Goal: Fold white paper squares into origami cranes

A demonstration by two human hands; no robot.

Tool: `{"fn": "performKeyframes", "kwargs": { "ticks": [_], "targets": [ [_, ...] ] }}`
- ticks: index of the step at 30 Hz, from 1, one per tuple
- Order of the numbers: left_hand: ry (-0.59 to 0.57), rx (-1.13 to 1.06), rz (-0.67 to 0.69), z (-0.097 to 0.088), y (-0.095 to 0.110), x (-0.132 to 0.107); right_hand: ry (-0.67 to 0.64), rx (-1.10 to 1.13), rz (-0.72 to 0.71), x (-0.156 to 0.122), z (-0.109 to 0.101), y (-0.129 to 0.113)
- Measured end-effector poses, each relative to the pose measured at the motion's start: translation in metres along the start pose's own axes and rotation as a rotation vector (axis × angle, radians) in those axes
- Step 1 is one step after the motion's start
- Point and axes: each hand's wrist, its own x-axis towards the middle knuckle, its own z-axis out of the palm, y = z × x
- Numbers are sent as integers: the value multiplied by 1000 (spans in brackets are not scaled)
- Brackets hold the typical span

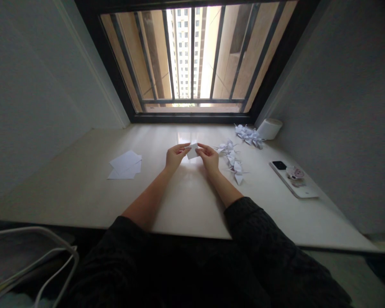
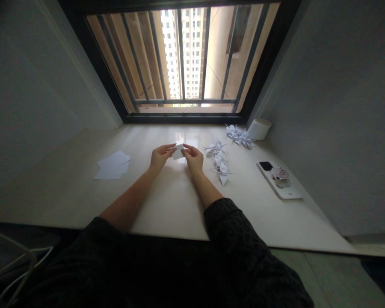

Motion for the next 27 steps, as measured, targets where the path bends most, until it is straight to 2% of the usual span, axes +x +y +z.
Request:
{"fn": "performKeyframes", "kwargs": {
  "ticks": [7, 27],
  "targets": [
    [-2, 39, 10, 1, -2, 0, 66, -33, 12, -1, 2, -2],
    [-5, 109, 34, 1, -6, 1, 90, -134, -16, 2, -1, 7]
  ]
}}
